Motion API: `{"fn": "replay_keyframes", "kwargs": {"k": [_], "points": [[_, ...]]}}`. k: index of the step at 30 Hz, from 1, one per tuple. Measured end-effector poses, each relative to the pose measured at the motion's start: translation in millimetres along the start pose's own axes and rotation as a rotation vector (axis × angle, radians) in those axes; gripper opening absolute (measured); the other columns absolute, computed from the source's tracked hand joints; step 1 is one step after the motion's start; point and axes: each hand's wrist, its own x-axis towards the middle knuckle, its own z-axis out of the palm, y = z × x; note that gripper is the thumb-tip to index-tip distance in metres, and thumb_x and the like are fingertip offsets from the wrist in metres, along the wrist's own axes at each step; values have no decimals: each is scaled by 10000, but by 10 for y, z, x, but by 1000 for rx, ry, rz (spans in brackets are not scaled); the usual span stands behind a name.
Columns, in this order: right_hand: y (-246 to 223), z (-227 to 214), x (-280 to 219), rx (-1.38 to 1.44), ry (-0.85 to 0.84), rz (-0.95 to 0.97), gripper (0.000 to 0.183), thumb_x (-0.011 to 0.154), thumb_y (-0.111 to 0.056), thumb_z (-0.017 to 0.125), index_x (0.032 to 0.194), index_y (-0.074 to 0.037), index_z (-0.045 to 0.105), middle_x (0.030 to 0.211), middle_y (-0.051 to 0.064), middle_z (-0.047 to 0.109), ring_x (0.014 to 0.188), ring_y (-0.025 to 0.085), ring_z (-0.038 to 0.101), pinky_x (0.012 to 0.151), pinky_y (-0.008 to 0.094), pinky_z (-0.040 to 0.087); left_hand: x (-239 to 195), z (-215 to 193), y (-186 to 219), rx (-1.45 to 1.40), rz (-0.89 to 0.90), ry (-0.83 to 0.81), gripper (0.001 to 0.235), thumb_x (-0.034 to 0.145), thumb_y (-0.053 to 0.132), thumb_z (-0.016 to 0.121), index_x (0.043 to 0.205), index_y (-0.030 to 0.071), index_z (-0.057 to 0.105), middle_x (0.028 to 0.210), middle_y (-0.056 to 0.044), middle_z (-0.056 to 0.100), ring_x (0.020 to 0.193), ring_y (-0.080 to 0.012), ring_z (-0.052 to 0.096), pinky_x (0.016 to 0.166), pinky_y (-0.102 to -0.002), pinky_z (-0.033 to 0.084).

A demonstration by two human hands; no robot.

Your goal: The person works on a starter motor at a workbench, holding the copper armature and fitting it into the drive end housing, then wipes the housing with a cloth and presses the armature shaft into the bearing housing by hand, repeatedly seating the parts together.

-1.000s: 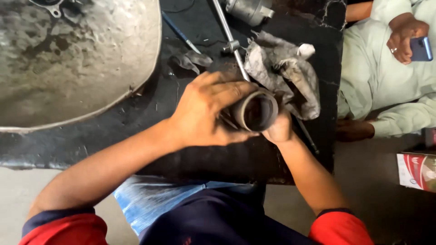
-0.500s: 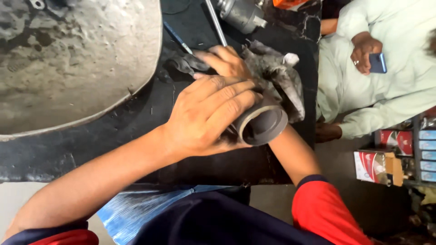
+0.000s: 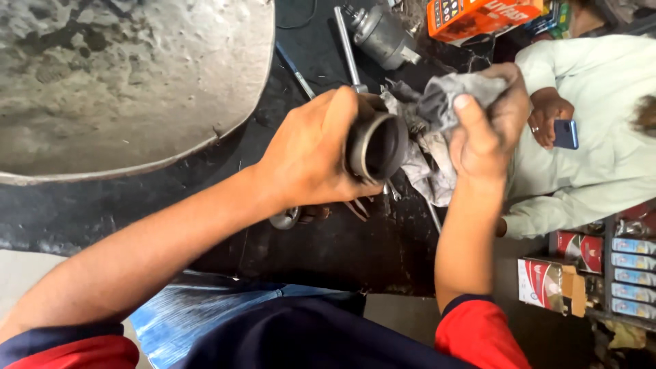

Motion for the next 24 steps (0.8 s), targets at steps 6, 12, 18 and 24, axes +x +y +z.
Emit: {"fn": "replay_keyframes", "kwargs": {"k": [6, 12, 18, 24], "points": [[-349, 291, -247, -588, -133, -93, 303, 1002, -42, 751, 1248, 34, 591, 1030, 87, 690, 888, 113, 648, 805, 209, 514, 62, -4, 9, -74, -223, -36, 840, 585, 292, 981, 1166, 3, 448, 1028, -194, 678, 960, -397, 699, 816, -439, 580], [-412, 652, -224, -748, -336, -178, 184, 1023, -40, 729, 1117, 95, 647, 1015, 113, 666, 884, 122, 628, 776, 213, 493, 52, 34, -28, -4, -249, -88, 834, 582, 309, 954, 1138, -11, 422, 958, -217, 647, 909, -435, 665, 784, -482, 551], [-292, 769, -219, -931, -358, -190, 136, 1016, -30, 746, 1061, 75, 673, 1007, 134, 687, 892, 127, 675, 789, 219, 539, 31, 58, -56, 45, -193, -101, 794, 572, 276, 933, 1113, -5, 423, 952, -217, 636, 922, -435, 625, 764, -504, 528], [-296, 779, -193, -750, -308, -142, 218, 1036, -43, 743, 1203, 66, 655, 1113, 109, 659, 986, 104, 671, 899, 216, 563, 43, 44, -71, 49, -146, -82, 755, 584, 235, 925, 1119, 9, 442, 966, -196, 649, 925, -414, 615, 796, -490, 520]]}}
